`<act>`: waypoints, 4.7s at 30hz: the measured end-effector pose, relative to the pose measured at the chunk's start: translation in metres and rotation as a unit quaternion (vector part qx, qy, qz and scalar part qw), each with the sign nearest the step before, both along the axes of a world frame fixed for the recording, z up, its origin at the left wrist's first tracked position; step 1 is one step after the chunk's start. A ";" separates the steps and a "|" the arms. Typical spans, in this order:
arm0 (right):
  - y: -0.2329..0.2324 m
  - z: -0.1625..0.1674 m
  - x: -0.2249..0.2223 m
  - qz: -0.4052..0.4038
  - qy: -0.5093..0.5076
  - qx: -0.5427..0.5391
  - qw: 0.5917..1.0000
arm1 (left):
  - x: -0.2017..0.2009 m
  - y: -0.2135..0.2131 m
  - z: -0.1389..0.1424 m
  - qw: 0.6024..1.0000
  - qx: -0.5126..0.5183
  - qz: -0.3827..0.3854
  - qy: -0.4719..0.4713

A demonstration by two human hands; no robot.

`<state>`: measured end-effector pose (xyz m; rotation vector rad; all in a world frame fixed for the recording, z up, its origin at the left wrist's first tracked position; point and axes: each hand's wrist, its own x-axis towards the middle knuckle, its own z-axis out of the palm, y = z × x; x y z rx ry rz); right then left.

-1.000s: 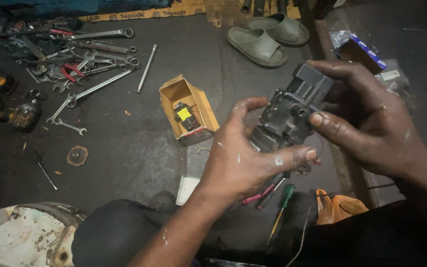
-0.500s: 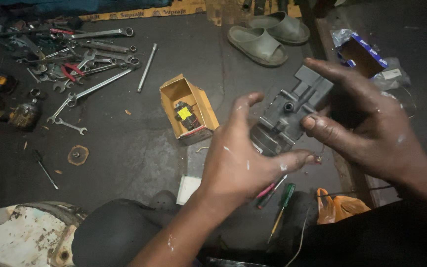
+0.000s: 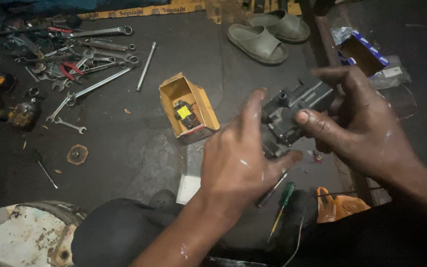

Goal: The person assembles a cylindrical electrical component, likely a starter motor, by hand. They attach a metal housing to the main body, connect red and black wires to the terminals, and rotate the unit to inspect the assembly.

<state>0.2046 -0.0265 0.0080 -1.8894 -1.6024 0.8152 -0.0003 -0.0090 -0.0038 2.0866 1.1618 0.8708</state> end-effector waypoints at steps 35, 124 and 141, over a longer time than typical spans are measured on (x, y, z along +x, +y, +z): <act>0.019 -0.044 0.034 0.019 0.408 -0.082 0.909 | -0.005 0.019 -0.028 0.852 -0.418 -0.065 -0.308; -0.012 -0.048 -0.017 0.046 0.248 0.025 0.967 | 0.000 0.028 -0.034 0.690 -0.519 0.126 -0.489; -0.015 -0.036 -0.028 0.065 0.108 0.106 0.986 | 0.001 0.024 -0.029 0.696 -0.519 0.117 -0.482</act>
